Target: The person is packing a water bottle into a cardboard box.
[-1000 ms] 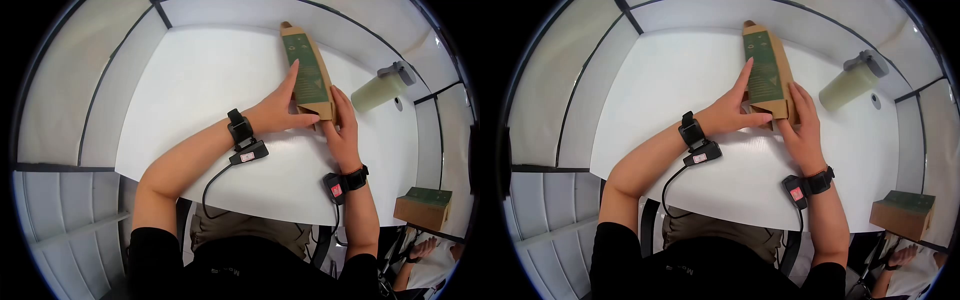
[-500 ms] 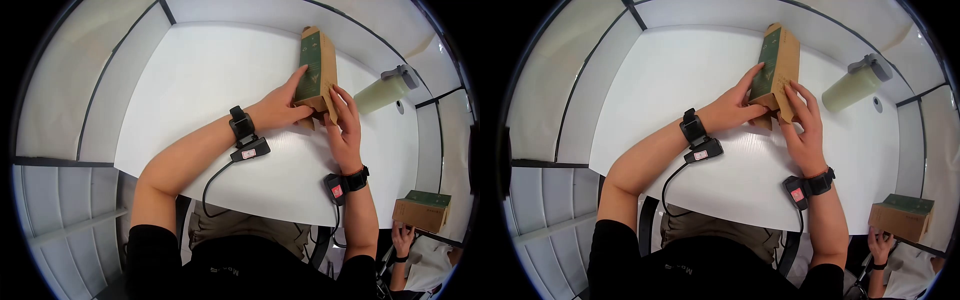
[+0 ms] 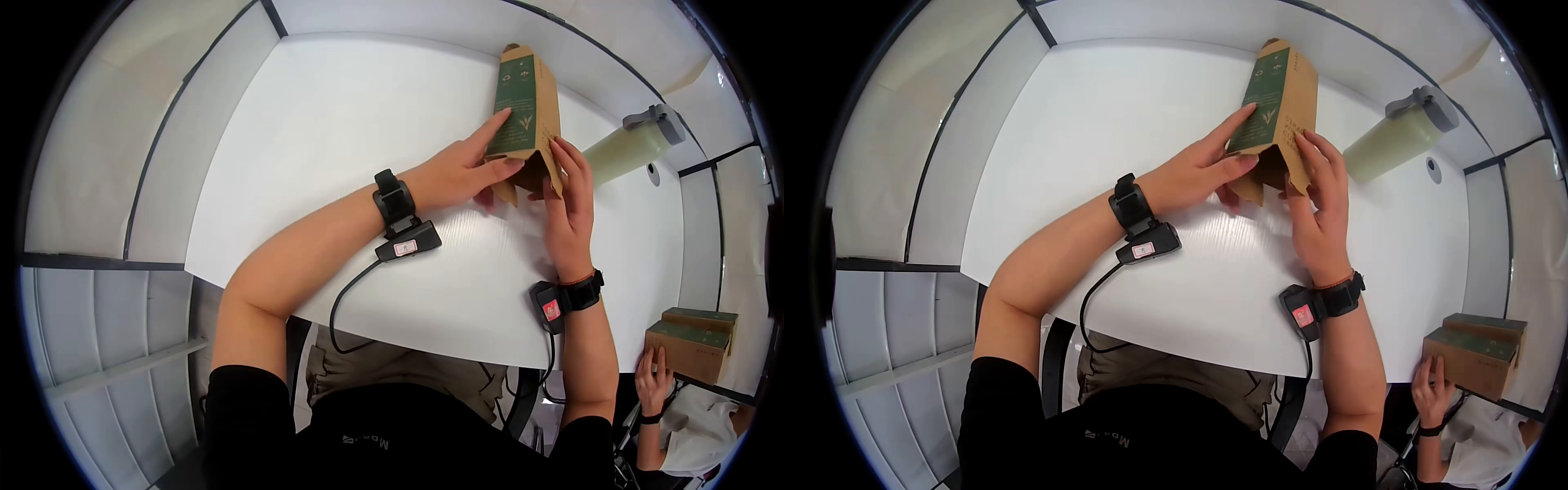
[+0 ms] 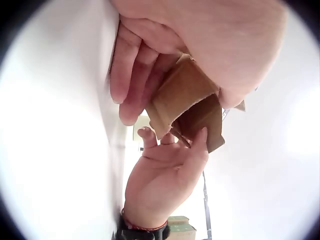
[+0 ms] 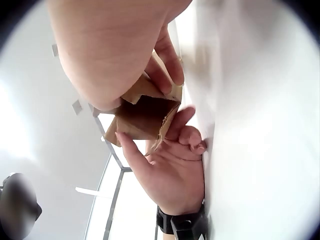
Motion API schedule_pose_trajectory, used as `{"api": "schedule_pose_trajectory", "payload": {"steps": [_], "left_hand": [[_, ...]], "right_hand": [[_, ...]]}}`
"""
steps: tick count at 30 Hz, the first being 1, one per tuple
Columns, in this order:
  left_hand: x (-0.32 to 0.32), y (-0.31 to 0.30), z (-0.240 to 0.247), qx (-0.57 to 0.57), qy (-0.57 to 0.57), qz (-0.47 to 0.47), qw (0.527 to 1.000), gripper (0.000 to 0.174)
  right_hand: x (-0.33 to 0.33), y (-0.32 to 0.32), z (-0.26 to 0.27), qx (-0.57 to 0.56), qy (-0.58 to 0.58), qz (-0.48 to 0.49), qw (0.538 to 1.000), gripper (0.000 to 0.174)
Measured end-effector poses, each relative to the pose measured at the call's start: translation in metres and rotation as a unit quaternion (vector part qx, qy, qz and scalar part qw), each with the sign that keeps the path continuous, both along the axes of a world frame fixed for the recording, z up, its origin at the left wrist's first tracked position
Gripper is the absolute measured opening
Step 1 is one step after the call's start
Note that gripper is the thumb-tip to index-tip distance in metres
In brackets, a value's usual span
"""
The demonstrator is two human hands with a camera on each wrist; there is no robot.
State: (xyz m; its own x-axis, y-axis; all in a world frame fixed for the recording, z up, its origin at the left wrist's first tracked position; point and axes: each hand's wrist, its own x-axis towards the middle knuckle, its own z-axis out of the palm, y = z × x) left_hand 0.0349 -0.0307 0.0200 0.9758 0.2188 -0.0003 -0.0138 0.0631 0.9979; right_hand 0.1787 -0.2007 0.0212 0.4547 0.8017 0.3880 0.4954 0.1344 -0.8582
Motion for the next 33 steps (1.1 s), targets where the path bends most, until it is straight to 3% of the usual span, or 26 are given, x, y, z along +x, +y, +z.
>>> {"api": "schedule_pose_trajectory", "payload": {"steps": [5, 9, 11, 16, 22, 25, 28, 33], "left_hand": [[-0.004, 0.004, 0.005, -0.079, 0.021, -0.026, 0.996, 0.085], [-0.002, 0.000, 0.005, -0.128, -0.040, -0.011, 0.991, 0.090], [-0.003, 0.006, 0.007, -0.119, -0.012, -0.053, 0.991, 0.105], [0.002, 0.001, -0.012, -0.062, 0.002, -0.038, 0.997, 0.090], [-0.001, 0.002, 0.006, 0.046, 0.059, -0.028, 0.997, 0.087], [0.001, -0.002, -0.005, 0.061, 0.018, -0.019, 0.998, 0.085], [0.000, -0.001, -0.011, 0.040, -0.022, -0.042, 0.998, 0.085], [-0.001, 0.003, 0.006, -0.013, 0.048, -0.061, 0.997, 0.086]], "right_hand": [[-0.001, -0.001, 0.000, -0.028, -0.020, -0.016, 0.999, 0.057], [0.000, -0.002, -0.002, -0.010, -0.029, -0.005, 1.000, 0.061], [0.000, -0.001, -0.002, -0.002, -0.022, -0.001, 1.000, 0.063], [-0.002, -0.001, 0.000, -0.007, -0.056, 0.007, 0.998, 0.065], [-0.005, 0.000, 0.002, 0.000, -0.047, 0.041, 0.998, 0.066], [-0.004, -0.001, 0.005, 0.017, -0.033, 0.072, 0.997, 0.065], [-0.004, -0.001, 0.005, 0.002, -0.038, 0.065, 0.997, 0.063], [-0.001, 0.000, 0.000, -0.002, -0.039, 0.039, 0.998, 0.056]]}}
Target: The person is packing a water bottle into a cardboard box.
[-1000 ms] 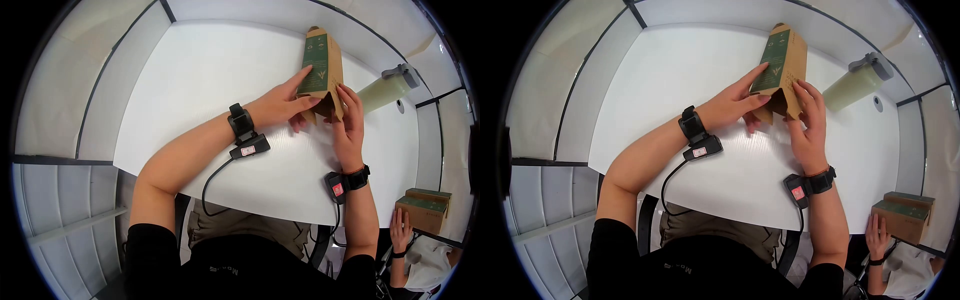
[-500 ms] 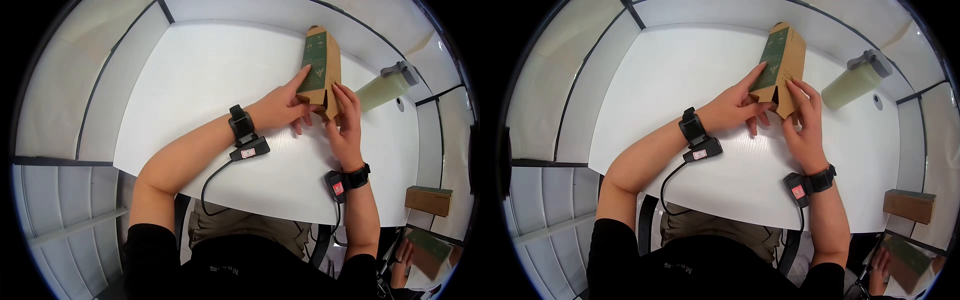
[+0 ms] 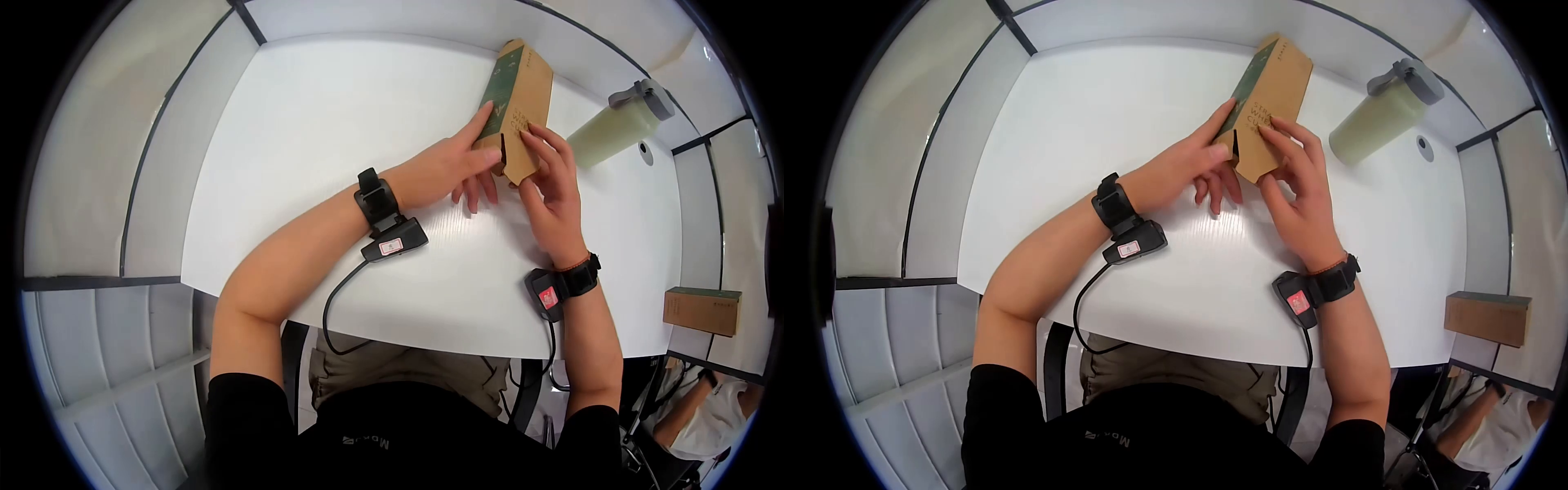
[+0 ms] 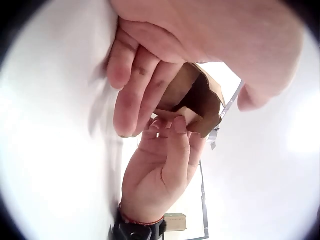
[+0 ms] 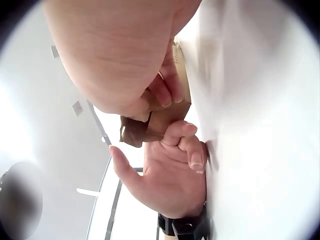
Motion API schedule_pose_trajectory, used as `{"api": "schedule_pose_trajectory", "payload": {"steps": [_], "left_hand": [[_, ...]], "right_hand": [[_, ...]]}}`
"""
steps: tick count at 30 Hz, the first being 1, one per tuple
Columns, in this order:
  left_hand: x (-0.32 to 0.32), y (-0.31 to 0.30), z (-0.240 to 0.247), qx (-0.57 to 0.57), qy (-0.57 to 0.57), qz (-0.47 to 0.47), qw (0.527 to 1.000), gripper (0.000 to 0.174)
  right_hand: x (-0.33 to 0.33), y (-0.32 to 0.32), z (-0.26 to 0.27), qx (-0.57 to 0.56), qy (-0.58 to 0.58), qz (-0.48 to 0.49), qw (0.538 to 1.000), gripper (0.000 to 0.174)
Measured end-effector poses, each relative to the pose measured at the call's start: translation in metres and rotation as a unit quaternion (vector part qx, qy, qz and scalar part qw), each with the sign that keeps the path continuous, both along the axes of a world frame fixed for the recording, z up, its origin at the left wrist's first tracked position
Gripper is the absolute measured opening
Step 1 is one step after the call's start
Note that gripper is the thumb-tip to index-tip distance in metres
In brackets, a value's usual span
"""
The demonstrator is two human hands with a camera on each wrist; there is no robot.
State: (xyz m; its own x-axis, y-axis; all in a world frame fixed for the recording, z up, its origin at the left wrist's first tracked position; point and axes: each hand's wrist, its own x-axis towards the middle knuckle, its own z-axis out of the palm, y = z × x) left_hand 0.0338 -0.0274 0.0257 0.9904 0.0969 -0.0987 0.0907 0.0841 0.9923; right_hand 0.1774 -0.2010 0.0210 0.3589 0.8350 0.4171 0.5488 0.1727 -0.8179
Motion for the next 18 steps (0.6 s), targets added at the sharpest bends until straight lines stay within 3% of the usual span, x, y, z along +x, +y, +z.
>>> {"api": "schedule_pose_trajectory", "payload": {"steps": [2, 5, 8, 11, 18], "left_hand": [[0.000, 0.001, 0.001, -0.026, 0.008, -0.004, 1.000, 0.081], [0.004, -0.005, -0.007, 0.057, 0.006, 0.011, 0.998, 0.074], [0.006, -0.006, -0.013, 0.068, -0.025, 0.036, 0.997, 0.069], [0.005, -0.008, -0.003, 0.060, 0.015, 0.067, 0.996, 0.063], [0.005, -0.009, -0.010, 0.085, 0.011, 0.076, 0.993, 0.053]], "right_hand": [[0.000, 0.001, -0.001, 0.004, -0.007, -0.010, 1.000, 0.054], [0.001, 0.002, -0.002, -0.002, 0.009, -0.009, 1.000, 0.051], [0.001, 0.002, -0.003, -0.014, 0.019, 0.013, 1.000, 0.050], [0.001, 0.003, -0.002, -0.008, -0.038, 0.023, 0.999, 0.048], [-0.003, 0.002, 0.007, -0.040, -0.006, -0.023, 0.999, 0.049]]}}
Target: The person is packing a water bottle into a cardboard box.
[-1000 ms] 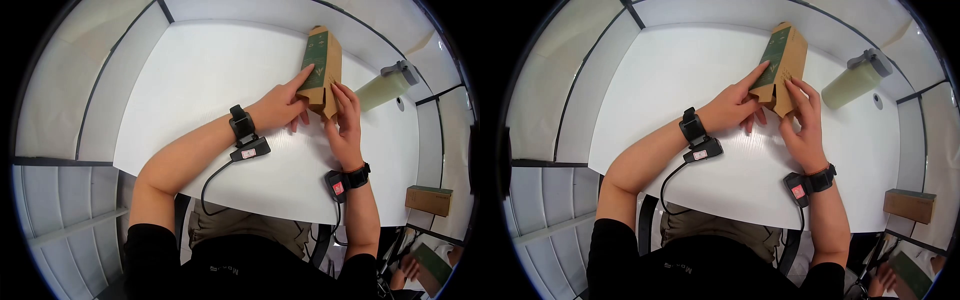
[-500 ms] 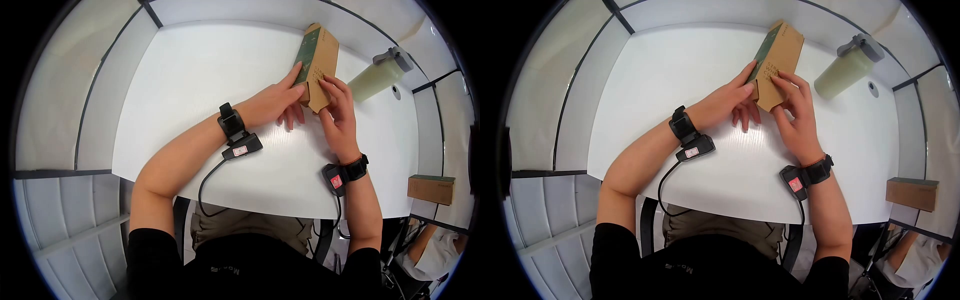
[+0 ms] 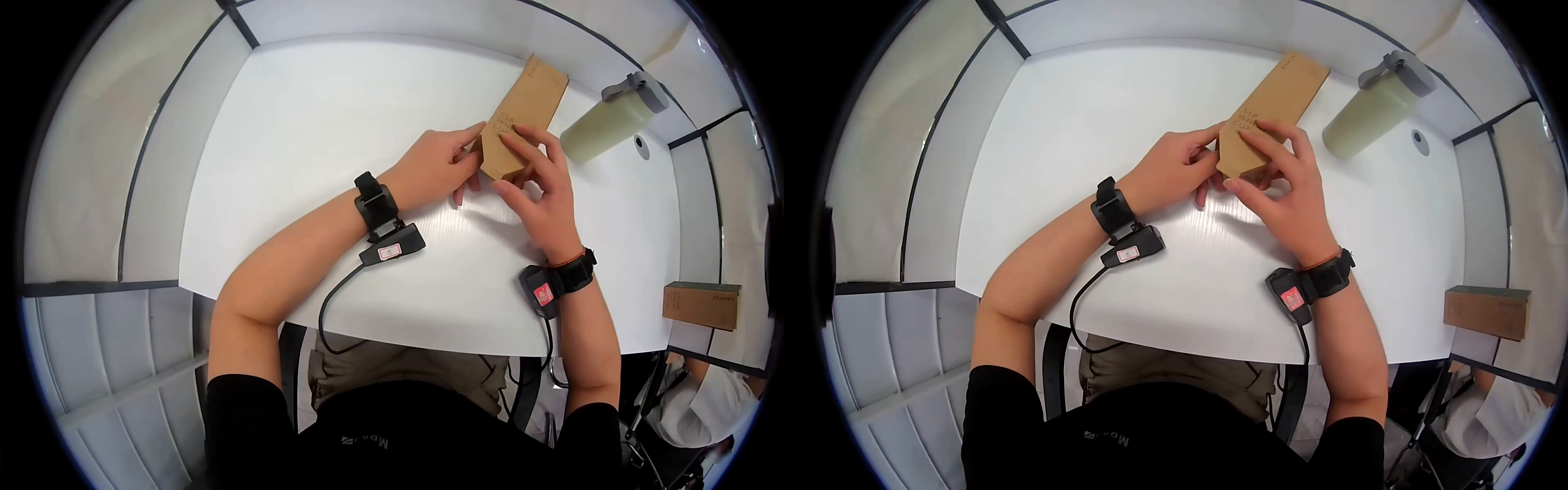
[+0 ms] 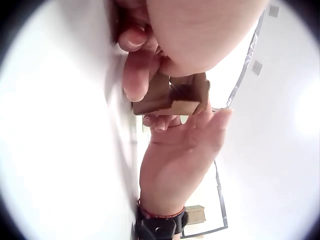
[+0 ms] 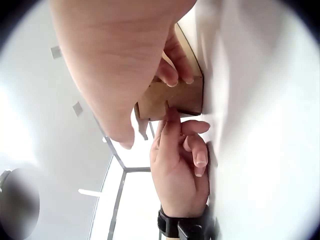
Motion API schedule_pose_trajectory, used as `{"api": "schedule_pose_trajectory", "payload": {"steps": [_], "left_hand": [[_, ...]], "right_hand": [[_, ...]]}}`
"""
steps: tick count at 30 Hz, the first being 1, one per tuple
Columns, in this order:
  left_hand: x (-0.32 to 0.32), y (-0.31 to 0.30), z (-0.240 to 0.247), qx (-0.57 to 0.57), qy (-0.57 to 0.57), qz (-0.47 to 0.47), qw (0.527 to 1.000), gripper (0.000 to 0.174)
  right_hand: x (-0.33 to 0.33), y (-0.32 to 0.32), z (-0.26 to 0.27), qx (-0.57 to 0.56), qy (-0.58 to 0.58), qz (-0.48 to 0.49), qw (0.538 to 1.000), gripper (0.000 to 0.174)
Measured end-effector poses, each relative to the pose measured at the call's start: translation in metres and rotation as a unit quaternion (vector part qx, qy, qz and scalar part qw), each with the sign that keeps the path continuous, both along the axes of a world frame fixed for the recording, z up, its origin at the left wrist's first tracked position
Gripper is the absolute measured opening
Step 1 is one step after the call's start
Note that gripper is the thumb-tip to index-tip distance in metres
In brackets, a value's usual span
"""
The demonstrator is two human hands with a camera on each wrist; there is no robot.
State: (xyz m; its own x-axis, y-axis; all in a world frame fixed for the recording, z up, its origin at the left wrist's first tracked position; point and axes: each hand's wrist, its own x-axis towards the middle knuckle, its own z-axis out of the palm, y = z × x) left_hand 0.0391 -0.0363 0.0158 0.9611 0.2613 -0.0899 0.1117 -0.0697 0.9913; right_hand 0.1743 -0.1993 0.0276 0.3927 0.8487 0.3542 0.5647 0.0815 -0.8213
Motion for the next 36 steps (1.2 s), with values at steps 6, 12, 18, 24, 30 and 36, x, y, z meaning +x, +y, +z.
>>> {"api": "schedule_pose_trajectory", "payload": {"steps": [6, 12, 18, 24, 30, 36], "left_hand": [[0.000, 0.000, 0.000, -0.027, 0.003, 0.002, 1.000, 0.058], [-0.001, 0.000, -0.004, -0.010, 0.005, 0.009, 1.000, 0.051], [-0.002, 0.000, -0.003, -0.014, 0.004, -0.004, 1.000, 0.059], [-0.002, -0.002, -0.003, -0.003, 0.001, 0.005, 1.000, 0.054], [-0.003, -0.001, 0.001, -0.017, 0.000, -0.006, 1.000, 0.063], [-0.001, -0.004, -0.002, 0.038, -0.016, 0.011, 0.999, 0.069]], "right_hand": [[0.003, 0.002, -0.005, 0.010, -0.061, -0.037, 0.997, 0.042], [0.006, 0.004, -0.009, 0.029, -0.106, -0.045, 0.993, 0.042], [0.006, 0.004, -0.008, 0.020, -0.100, -0.059, 0.993, 0.041], [0.005, 0.005, -0.008, 0.028, -0.098, -0.061, 0.993, 0.039], [0.004, 0.004, -0.005, 0.025, -0.087, -0.058, 0.994, 0.039], [0.005, 0.003, -0.006, -0.014, -0.092, -0.034, 0.995, 0.060]]}}
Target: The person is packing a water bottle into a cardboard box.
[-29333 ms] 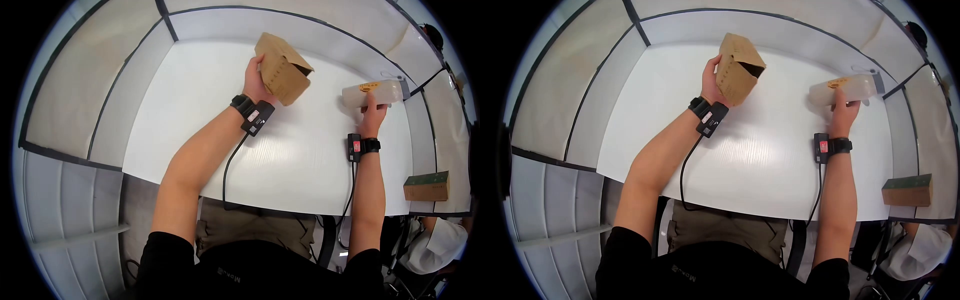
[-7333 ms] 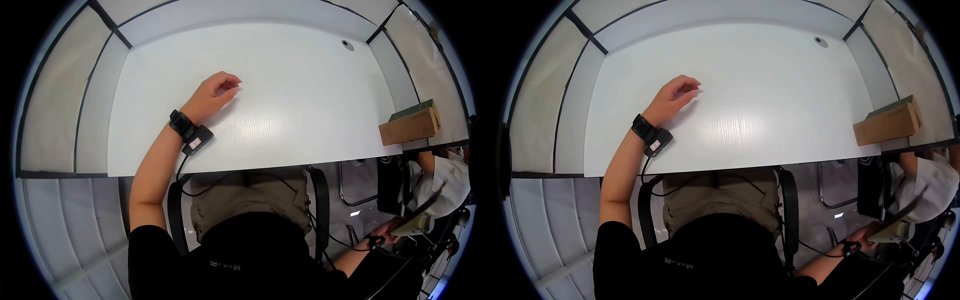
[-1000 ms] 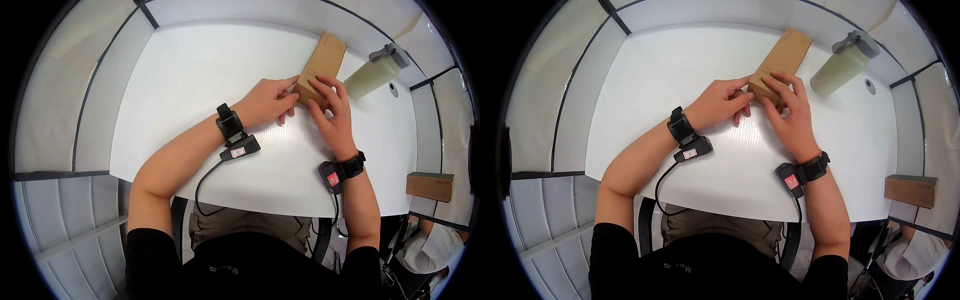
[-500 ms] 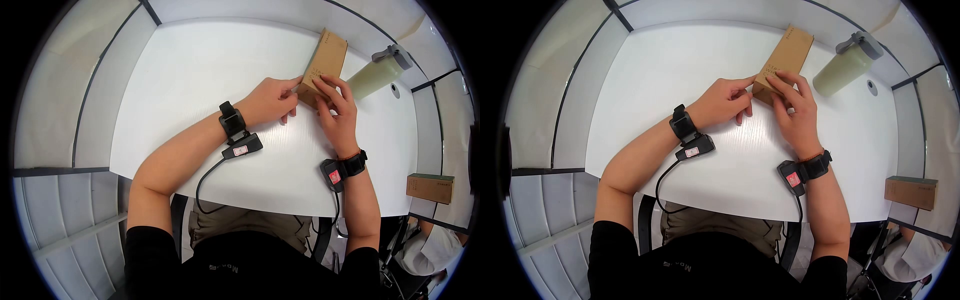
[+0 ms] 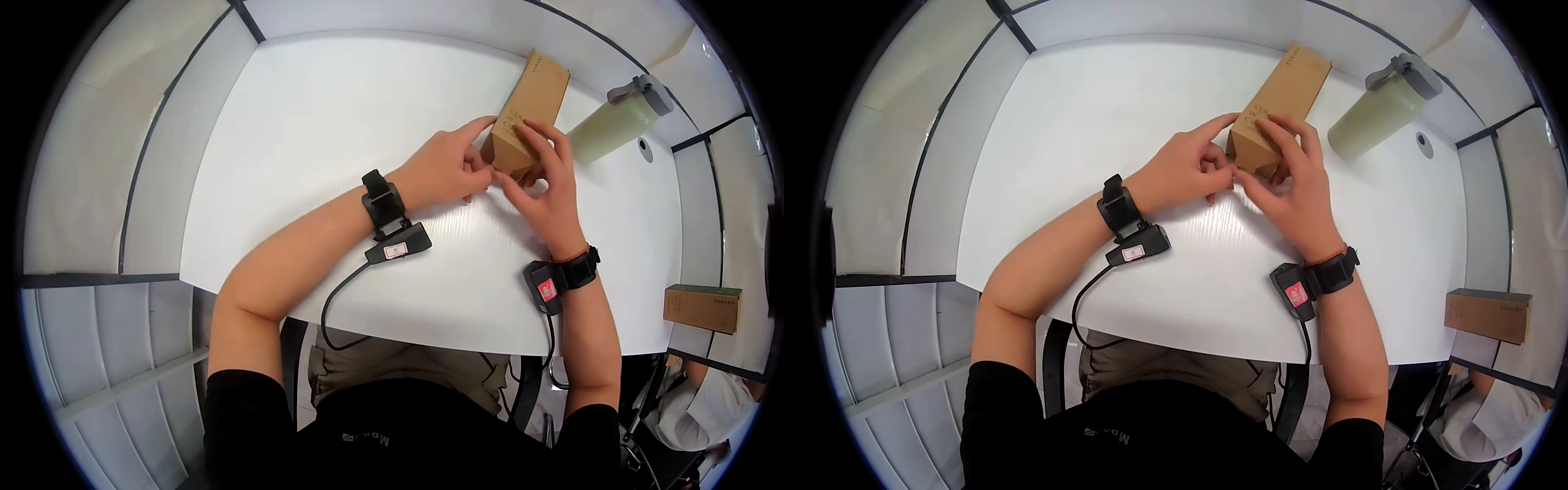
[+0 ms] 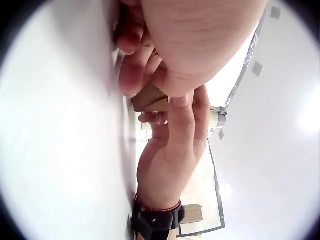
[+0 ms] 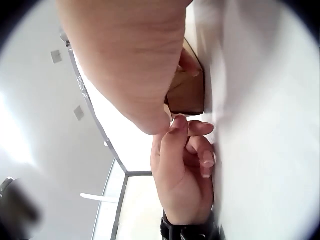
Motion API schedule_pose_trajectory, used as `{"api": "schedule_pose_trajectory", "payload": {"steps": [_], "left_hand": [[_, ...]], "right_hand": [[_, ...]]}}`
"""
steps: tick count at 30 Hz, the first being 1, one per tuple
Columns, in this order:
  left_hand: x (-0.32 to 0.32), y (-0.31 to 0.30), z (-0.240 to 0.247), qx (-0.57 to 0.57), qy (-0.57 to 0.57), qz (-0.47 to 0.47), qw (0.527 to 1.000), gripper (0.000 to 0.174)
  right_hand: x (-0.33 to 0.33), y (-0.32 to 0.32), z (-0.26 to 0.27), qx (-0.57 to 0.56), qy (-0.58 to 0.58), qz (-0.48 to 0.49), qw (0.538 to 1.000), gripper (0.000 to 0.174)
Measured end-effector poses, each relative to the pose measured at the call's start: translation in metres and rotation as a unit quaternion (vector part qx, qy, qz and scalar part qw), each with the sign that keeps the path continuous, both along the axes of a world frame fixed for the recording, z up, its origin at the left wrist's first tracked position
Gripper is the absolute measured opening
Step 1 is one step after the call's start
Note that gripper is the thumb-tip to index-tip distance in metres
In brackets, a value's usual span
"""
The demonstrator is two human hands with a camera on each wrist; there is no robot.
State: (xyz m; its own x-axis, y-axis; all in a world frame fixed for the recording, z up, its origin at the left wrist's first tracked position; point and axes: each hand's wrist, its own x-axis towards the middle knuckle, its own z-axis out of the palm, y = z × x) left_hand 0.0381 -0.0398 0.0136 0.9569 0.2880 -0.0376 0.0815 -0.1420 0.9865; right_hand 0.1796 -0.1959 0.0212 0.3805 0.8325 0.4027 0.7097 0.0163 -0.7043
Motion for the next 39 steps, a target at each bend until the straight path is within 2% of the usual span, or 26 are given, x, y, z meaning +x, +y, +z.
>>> {"api": "schedule_pose_trajectory", "payload": {"steps": [2, 3, 6, 9, 12, 15, 18, 21, 24, 27, 30, 36, 39], "left_hand": [[0.001, -0.001, -0.005, 0.038, -0.003, 0.021, 0.999, 0.071], [0.002, -0.001, -0.006, 0.047, -0.004, 0.031, 0.998, 0.069], [0.005, -0.001, -0.003, 0.076, -0.010, 0.060, 0.995, 0.062], [0.005, -0.007, 0.007, 0.072, 0.027, 0.069, 0.995, 0.056], [0.009, -0.007, 0.001, 0.121, 0.033, 0.065, 0.990, 0.052], [0.009, -0.006, -0.001, 0.090, 0.016, 0.065, 0.994, 0.050], [0.004, -0.010, 0.009, 0.045, -0.005, 0.057, 0.997, 0.047], [0.006, -0.007, 0.001, -0.030, -0.028, 0.053, 0.998, 0.051], [0.006, -0.007, -0.002, -0.055, -0.018, 0.069, 0.996, 0.057], [0.006, -0.010, 0.001, -0.024, -0.011, 0.076, 0.997, 0.063], [0.004, -0.006, 0.010, -0.083, 0.008, 0.069, 0.994, 0.059], [0.004, -0.001, 0.001, -0.069, 0.010, 0.033, 0.997, 0.053], [0.006, -0.002, -0.001, -0.050, 0.000, 0.029, 0.998, 0.052]], "right_hand": [[-0.001, 0.003, -0.003, 0.015, -0.040, 0.007, 0.999, 0.068], [0.002, 0.002, -0.003, -0.020, -0.062, 0.021, 0.998, 0.079], [-0.002, 0.005, -0.005, 0.017, -0.053, -0.029, 0.998, 0.080], [0.001, 0.007, -0.002, -0.009, -0.081, -0.091, 0.992, 0.079], [-0.001, 0.008, 0.001, -0.051, -0.131, -0.105, 0.985, 0.077], [0.004, 0.006, -0.002, -0.039, -0.172, -0.068, 0.982, 0.076], [0.001, 0.004, 0.003, -0.004, -0.111, -0.050, 0.993, 0.071], [0.006, 0.003, -0.002, 0.044, -0.107, -0.045, 0.992, 0.068], [0.004, 0.001, 0.001, 0.024, -0.016, 0.018, 0.999, 0.065], [0.004, 0.002, 0.001, 0.030, -0.032, 0.049, 0.998, 0.063], [0.003, 0.003, 0.002, 0.036, -0.025, 0.044, 0.998, 0.060], [0.008, 0.002, -0.001, 0.081, -0.048, 0.023, 0.995, 0.049], [0.008, -0.001, -0.001, 0.055, 0.066, -0.009, 0.996, 0.042]]}}
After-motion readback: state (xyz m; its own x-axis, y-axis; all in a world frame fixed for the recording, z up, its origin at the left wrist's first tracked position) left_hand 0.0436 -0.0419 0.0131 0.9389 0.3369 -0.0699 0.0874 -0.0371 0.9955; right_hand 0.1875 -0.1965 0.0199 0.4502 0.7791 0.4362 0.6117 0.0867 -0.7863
